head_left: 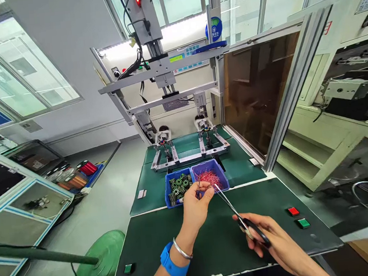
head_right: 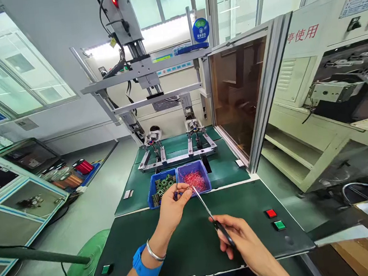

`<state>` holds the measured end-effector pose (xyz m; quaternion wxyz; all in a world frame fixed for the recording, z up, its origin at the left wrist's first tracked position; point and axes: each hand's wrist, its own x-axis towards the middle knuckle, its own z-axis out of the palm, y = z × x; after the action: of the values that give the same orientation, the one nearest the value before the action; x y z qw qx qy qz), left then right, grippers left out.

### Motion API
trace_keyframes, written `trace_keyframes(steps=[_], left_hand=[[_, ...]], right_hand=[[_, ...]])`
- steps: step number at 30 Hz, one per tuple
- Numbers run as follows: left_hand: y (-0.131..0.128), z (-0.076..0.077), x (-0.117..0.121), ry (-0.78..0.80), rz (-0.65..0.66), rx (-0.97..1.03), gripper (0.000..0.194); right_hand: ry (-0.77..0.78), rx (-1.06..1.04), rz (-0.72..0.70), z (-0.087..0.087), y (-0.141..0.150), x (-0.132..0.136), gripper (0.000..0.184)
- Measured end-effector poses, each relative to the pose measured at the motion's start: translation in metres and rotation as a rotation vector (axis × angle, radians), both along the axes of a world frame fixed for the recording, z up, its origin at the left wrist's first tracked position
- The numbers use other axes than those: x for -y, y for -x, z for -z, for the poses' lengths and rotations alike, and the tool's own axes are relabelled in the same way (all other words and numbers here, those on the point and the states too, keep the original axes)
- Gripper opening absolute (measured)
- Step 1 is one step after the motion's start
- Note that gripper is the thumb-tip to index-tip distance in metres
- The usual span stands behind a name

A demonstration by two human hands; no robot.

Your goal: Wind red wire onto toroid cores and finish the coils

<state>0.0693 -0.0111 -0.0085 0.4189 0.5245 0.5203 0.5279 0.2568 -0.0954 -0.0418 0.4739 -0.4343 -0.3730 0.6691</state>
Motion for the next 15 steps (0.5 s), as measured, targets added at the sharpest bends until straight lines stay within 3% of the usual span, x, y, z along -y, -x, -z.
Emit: trace_keyframes(steps=[7, 15], left_hand=[[0.002, 0.004, -0.015, 0.024, 0.041, -0.092, 0.016], [0.003, 0.003, -0.018, 0.066, 0.016, -0.021, 0.019]], right_hand=[[-0.014, 0.069, -0.061, -0.008, 0.015, -0.041, 0.061], [0.016, 0.121, -0.067, -0.007, 0.016, -0.048, 0.063]])
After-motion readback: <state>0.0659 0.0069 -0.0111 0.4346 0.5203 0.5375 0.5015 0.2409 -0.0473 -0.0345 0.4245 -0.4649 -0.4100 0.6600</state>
